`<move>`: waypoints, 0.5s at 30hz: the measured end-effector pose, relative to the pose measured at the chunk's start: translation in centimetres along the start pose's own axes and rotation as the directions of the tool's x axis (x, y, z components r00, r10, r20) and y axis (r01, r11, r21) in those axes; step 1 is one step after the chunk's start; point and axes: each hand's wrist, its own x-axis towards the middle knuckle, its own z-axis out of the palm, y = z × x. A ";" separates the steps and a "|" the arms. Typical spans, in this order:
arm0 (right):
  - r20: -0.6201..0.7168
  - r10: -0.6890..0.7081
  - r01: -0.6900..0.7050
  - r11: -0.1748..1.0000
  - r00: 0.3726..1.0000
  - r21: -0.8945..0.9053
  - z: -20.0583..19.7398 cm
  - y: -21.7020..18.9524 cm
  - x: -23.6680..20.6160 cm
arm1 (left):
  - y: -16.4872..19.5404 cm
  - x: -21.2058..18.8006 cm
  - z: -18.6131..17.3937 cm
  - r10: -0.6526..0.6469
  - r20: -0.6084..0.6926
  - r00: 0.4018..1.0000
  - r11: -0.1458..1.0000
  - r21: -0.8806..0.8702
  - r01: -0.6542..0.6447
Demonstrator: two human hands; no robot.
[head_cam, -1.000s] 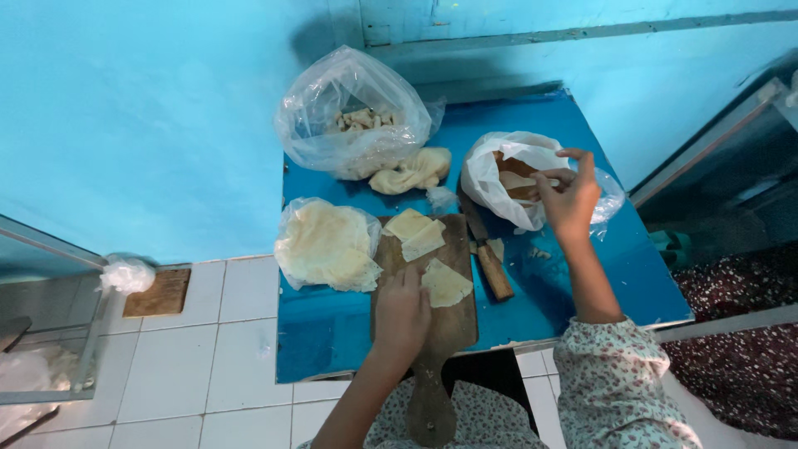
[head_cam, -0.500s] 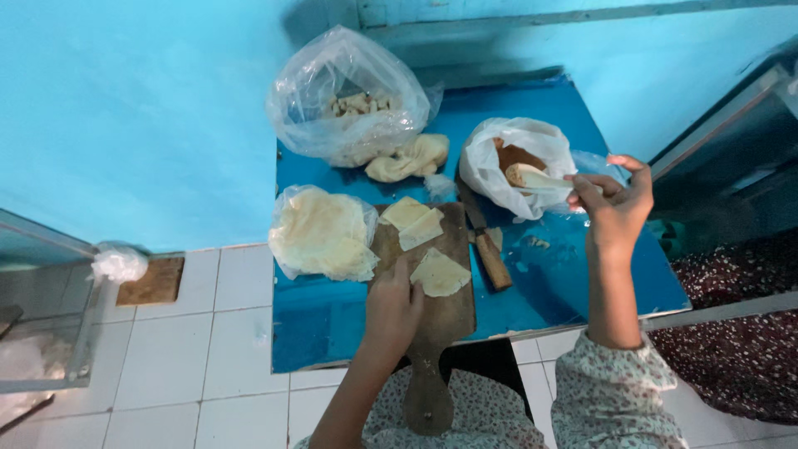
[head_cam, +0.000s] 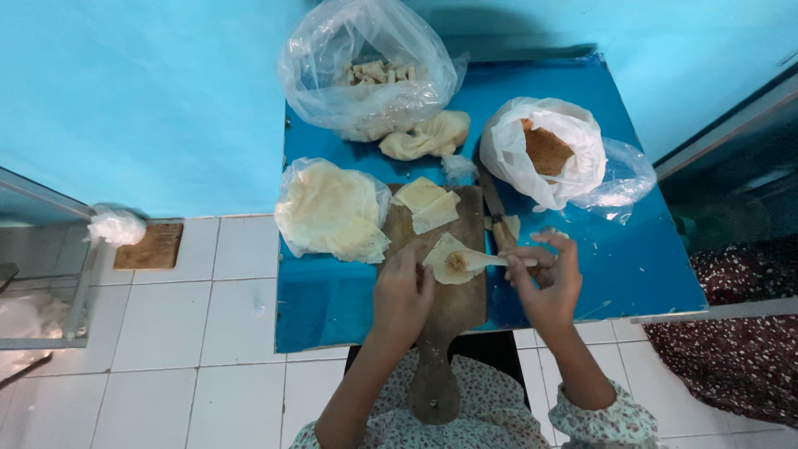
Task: The person lays thin square pastry wrappers on a wooden cutting board, spoons brown filling from a plastic bag onto each wrapper, and folds the wrapper over the filling into a closed parcel, setting finished parcels aside. They repeat this cycle for several wrappers, occasionally repositioning wrappers on the board.
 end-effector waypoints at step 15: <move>0.312 -0.553 0.621 0.759 0.773 -0.193 -1.3 0.4 -1.5 | 0.3 -0.2 -0.3 0.080 -0.034 0.996 0.997 0.001 -0.080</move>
